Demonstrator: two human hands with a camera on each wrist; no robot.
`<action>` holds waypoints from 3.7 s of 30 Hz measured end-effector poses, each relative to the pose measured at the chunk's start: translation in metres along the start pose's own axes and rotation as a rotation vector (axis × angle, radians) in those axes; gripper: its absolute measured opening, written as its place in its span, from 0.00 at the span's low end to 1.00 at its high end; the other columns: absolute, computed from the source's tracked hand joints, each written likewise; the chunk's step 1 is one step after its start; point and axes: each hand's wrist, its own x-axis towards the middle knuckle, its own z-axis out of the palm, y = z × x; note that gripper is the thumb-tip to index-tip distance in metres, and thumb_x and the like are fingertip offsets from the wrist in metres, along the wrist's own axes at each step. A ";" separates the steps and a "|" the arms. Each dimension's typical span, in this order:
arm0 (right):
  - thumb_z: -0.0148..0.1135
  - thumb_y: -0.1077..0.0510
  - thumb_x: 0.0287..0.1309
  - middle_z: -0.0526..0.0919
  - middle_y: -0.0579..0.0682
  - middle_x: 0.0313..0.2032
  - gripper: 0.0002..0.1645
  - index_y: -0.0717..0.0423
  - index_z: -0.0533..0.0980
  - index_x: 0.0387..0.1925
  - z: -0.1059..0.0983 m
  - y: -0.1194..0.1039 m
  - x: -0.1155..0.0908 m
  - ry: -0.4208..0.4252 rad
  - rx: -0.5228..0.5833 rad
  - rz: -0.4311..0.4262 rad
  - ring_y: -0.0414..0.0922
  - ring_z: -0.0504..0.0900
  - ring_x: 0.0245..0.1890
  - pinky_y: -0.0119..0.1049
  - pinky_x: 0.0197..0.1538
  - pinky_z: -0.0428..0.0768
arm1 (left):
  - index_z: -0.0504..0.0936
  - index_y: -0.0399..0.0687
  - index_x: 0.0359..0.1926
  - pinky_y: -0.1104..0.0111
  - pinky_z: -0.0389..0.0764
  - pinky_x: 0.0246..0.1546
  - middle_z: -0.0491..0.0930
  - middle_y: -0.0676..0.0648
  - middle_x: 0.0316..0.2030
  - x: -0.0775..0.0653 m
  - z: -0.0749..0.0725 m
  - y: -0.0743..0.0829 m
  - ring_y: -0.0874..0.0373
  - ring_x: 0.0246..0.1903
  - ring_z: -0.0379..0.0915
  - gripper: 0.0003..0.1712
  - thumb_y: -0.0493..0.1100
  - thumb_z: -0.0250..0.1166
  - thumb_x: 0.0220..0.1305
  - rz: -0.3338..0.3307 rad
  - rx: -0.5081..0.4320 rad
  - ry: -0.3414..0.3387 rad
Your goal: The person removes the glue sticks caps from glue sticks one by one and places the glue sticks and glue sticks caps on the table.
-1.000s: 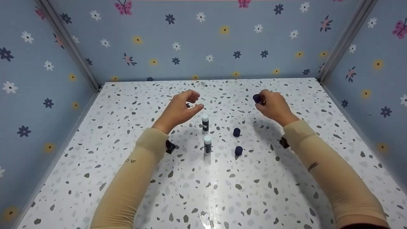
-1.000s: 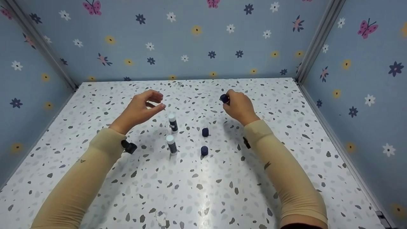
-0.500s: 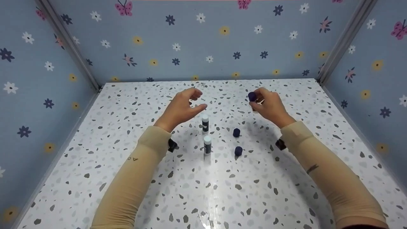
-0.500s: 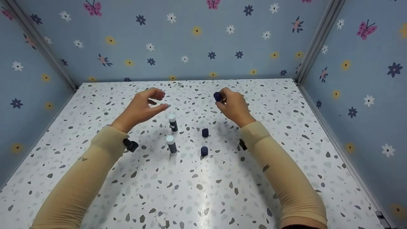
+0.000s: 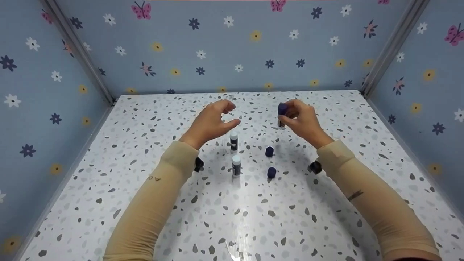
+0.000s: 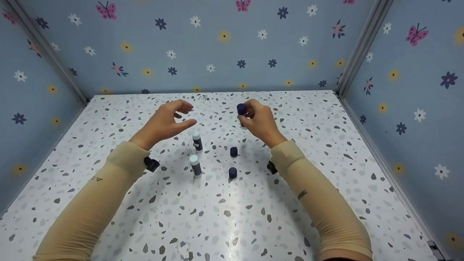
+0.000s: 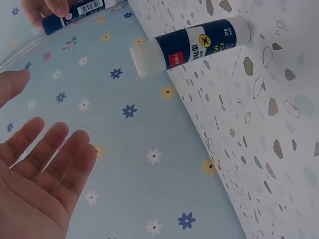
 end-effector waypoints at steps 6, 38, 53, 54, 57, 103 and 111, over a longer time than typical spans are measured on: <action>0.73 0.65 0.67 0.91 0.64 0.46 0.19 0.66 0.80 0.56 0.002 -0.002 -0.002 0.007 0.045 0.020 0.53 0.89 0.43 0.21 0.43 0.79 | 0.79 0.42 0.68 0.51 0.77 0.71 0.83 0.41 0.64 0.000 0.001 0.002 0.44 0.66 0.79 0.29 0.53 0.70 0.76 0.017 0.057 -0.021; 0.75 0.69 0.62 0.89 0.46 0.37 0.17 0.63 0.79 0.51 0.024 -0.020 -0.013 0.022 0.465 0.067 0.39 0.88 0.37 0.30 0.45 0.88 | 0.78 0.43 0.68 0.52 0.83 0.62 0.85 0.41 0.61 0.008 0.017 0.029 0.46 0.59 0.83 0.28 0.54 0.68 0.77 0.122 0.161 -0.080; 0.74 0.71 0.62 0.89 0.45 0.36 0.16 0.61 0.80 0.48 0.031 -0.040 -0.018 -0.010 0.565 0.041 0.39 0.88 0.36 0.30 0.44 0.87 | 0.81 0.40 0.61 0.53 0.84 0.58 0.86 0.40 0.55 0.009 0.027 0.035 0.46 0.53 0.85 0.25 0.53 0.71 0.75 0.204 0.179 -0.094; 0.75 0.71 0.62 0.89 0.46 0.37 0.16 0.61 0.80 0.48 0.032 -0.041 -0.018 -0.010 0.569 0.041 0.40 0.88 0.36 0.30 0.44 0.87 | 0.81 0.40 0.61 0.54 0.85 0.56 0.87 0.41 0.55 0.009 0.028 0.036 0.47 0.52 0.85 0.25 0.52 0.71 0.75 0.207 0.182 -0.091; 0.75 0.71 0.61 0.89 0.46 0.36 0.16 0.60 0.80 0.47 0.035 -0.043 -0.019 -0.010 0.584 0.039 0.40 0.88 0.35 0.30 0.44 0.87 | 0.82 0.40 0.59 0.54 0.85 0.53 0.87 0.41 0.52 0.009 0.030 0.036 0.48 0.48 0.84 0.24 0.52 0.72 0.74 0.218 0.188 -0.086; 0.74 0.61 0.69 0.91 0.60 0.48 0.21 0.66 0.82 0.59 0.022 -0.048 -0.022 -0.251 -0.125 -0.263 0.54 0.88 0.41 0.50 0.48 0.88 | 0.87 0.43 0.45 0.52 0.87 0.36 0.87 0.43 0.37 0.002 0.027 0.030 0.45 0.34 0.85 0.10 0.46 0.71 0.72 0.374 0.649 -0.018; 0.72 0.61 0.72 0.92 0.59 0.44 0.14 0.64 0.86 0.53 0.023 -0.044 -0.021 -0.268 -0.121 -0.302 0.51 0.91 0.37 0.48 0.44 0.89 | 0.87 0.43 0.42 0.53 0.87 0.33 0.86 0.44 0.34 0.002 0.031 0.031 0.47 0.31 0.83 0.08 0.44 0.70 0.71 0.386 0.683 -0.004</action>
